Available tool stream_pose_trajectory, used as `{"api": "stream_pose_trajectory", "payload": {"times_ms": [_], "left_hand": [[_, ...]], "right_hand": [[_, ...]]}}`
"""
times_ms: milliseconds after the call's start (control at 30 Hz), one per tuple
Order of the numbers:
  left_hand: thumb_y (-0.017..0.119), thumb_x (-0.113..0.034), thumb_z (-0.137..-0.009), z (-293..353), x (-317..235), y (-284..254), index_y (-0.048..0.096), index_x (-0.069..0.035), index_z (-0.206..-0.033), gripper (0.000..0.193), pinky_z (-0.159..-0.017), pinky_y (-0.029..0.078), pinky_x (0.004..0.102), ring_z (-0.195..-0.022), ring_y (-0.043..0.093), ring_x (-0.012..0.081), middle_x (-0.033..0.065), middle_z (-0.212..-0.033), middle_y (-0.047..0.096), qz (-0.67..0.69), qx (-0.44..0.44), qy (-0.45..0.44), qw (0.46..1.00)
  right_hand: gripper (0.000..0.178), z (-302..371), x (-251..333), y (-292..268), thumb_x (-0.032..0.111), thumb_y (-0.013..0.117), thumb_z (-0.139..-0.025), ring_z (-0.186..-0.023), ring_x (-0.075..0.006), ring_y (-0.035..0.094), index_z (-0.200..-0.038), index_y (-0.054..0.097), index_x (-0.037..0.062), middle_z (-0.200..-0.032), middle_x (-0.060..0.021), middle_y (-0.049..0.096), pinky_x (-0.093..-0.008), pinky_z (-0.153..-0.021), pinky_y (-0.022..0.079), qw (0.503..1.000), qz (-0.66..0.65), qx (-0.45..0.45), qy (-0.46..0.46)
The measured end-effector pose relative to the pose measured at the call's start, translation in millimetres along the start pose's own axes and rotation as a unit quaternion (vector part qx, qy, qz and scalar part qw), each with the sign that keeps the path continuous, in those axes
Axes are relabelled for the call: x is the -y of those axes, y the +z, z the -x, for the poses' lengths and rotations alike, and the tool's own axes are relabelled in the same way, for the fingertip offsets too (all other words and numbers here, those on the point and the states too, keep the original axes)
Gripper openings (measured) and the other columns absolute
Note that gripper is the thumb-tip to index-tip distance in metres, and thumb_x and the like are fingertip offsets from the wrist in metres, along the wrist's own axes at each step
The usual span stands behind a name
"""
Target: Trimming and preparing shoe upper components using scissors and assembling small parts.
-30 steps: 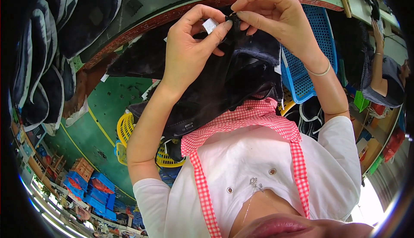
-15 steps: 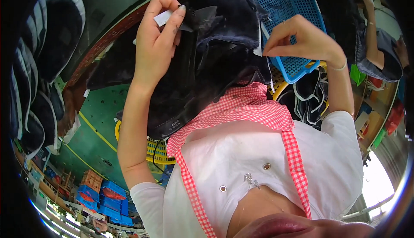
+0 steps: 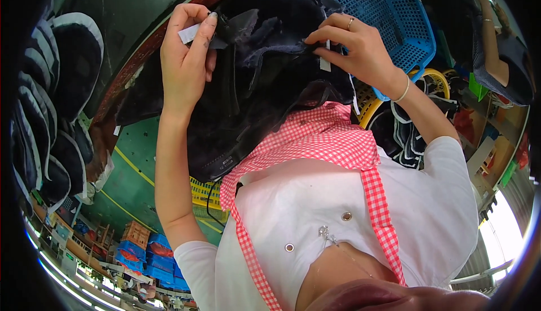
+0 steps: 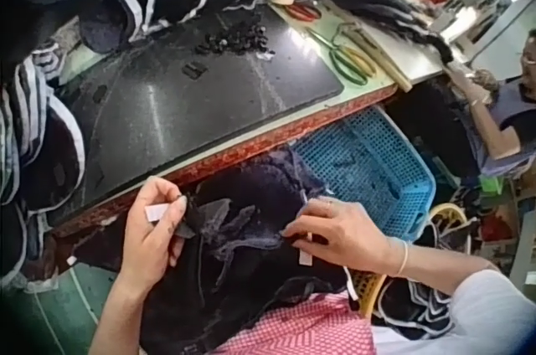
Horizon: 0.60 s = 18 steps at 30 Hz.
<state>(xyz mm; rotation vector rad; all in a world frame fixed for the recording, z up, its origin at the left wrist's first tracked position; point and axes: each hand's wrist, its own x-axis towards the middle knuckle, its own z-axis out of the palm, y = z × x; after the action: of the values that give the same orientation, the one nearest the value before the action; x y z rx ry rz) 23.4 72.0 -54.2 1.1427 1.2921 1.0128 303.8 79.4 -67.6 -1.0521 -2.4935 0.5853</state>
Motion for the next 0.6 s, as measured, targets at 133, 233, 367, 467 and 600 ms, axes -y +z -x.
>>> {"api": "stream_pose_trajectory", "payload": {"times_ms": [133,233,367,467,600], "left_hand": [[0.056,-0.016,-0.096,-1.3,0.3,2.4,0.052,-0.006,-0.096,0.011,-0.039,0.031,0.0187,-0.046,0.042,0.0023,-0.0018,-0.077,0.053,-0.029,-0.015,-0.001,0.999],[0.056,-0.015,-0.095,-0.4,6.9,0.1,0.053,-0.005,-0.095,0.011,-0.041,0.032,0.0198,-0.048,0.043,0.0027,-0.0016,-0.075,0.055,-0.068,-0.037,0.021,0.997],[0.057,-0.015,-0.095,1.2,13.0,-5.0,0.053,-0.005,-0.095,0.011,-0.042,0.034,0.0205,-0.050,0.046,0.0032,-0.0015,-0.074,0.056,-0.165,-0.070,0.083,0.980],[0.057,-0.015,-0.095,2.1,13.3,-11.2,0.053,-0.005,-0.095,0.011,-0.042,0.035,0.0208,-0.051,0.048,0.0036,-0.0010,-0.075,0.058,-0.177,-0.079,0.085,0.977],[0.057,-0.016,-0.095,8.0,3.3,-12.2,0.053,-0.005,-0.096,0.012,-0.041,0.036,0.0195,-0.049,0.050,0.0044,-0.0001,-0.079,0.059,-0.072,-0.072,0.002,0.995]], "right_hand": [[0.013,5.0,-3.2,6.9,0.012,0.073,-0.077,-0.075,-0.0173,0.063,-0.089,0.068,0.0102,-0.084,-0.0035,0.064,-0.0261,-0.060,0.052,0.999,-0.038,-0.008,0.024],[0.011,3.2,4.6,5.3,0.011,0.072,-0.078,-0.079,-0.0172,0.063,-0.087,0.067,0.0092,-0.088,-0.0037,0.063,-0.0260,-0.062,0.052,0.997,-0.065,0.023,0.029],[0.010,2.1,10.1,0.4,0.011,0.071,-0.079,-0.079,-0.0178,0.060,-0.087,0.066,0.0080,-0.091,-0.0037,0.061,-0.0270,-0.065,0.050,0.974,-0.183,0.097,0.090],[0.010,5.1,8.7,3.7,0.012,0.071,-0.080,-0.082,-0.0191,0.059,-0.087,0.065,0.0082,-0.091,-0.0032,0.060,-0.0303,-0.073,0.048,0.974,-0.154,0.131,0.099],[0.009,-9.6,12.4,-2.1,0.014,0.070,-0.082,-0.089,-0.0216,0.057,-0.087,0.064,0.0105,-0.091,-0.0026,0.061,-0.0362,-0.090,0.040,0.996,-0.079,0.012,0.045]]}}
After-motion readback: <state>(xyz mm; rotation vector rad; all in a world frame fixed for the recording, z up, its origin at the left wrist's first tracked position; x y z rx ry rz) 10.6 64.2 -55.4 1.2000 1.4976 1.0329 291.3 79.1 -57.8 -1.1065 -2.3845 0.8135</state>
